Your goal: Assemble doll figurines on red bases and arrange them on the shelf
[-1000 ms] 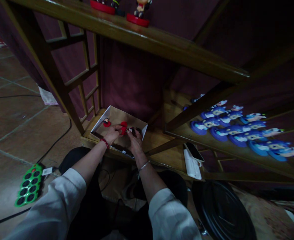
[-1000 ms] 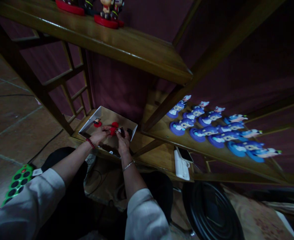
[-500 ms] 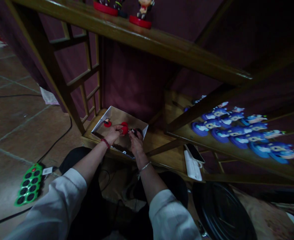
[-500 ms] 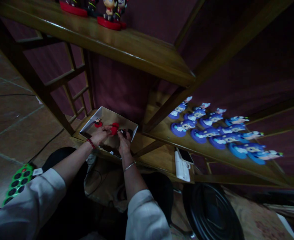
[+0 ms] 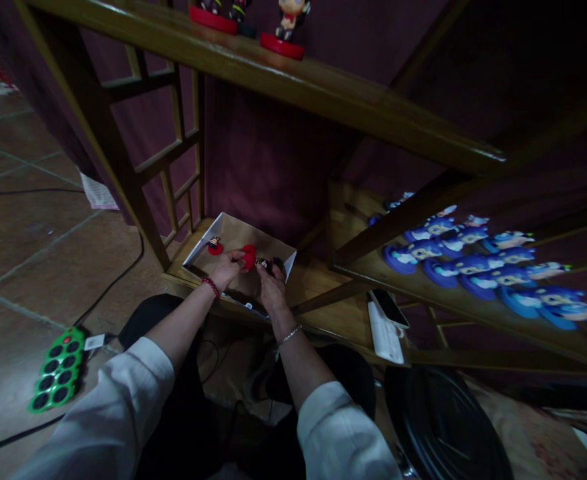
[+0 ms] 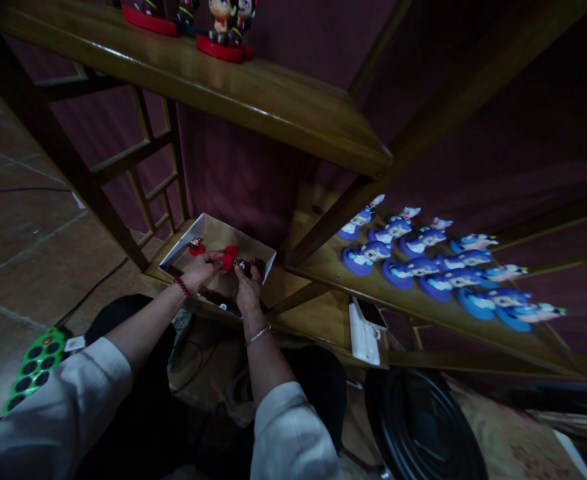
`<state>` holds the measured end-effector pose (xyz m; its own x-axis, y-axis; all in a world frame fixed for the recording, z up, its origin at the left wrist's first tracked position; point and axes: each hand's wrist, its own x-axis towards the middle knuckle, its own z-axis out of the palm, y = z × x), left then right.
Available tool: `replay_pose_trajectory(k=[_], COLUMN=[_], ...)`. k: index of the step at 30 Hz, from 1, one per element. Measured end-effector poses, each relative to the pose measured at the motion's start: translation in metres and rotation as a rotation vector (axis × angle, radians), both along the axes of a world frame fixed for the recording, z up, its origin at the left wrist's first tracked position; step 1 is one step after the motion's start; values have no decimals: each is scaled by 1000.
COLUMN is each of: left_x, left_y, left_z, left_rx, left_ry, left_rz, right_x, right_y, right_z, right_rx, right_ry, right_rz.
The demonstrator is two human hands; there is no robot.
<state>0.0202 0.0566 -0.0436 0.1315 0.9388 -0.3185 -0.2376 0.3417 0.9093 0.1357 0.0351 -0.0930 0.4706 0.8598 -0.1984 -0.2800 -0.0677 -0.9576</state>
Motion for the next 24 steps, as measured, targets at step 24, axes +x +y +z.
replay_pose_trajectory(k=[24], left_x=[0], left_y=[-2], left_z=[5], left_rx=[-31], left_ry=[4], left_rz=[-23], right_x=[-1], right_y=[-1], right_z=[11], right_rx=[-42], right_ry=[-121], right_rz=[25])
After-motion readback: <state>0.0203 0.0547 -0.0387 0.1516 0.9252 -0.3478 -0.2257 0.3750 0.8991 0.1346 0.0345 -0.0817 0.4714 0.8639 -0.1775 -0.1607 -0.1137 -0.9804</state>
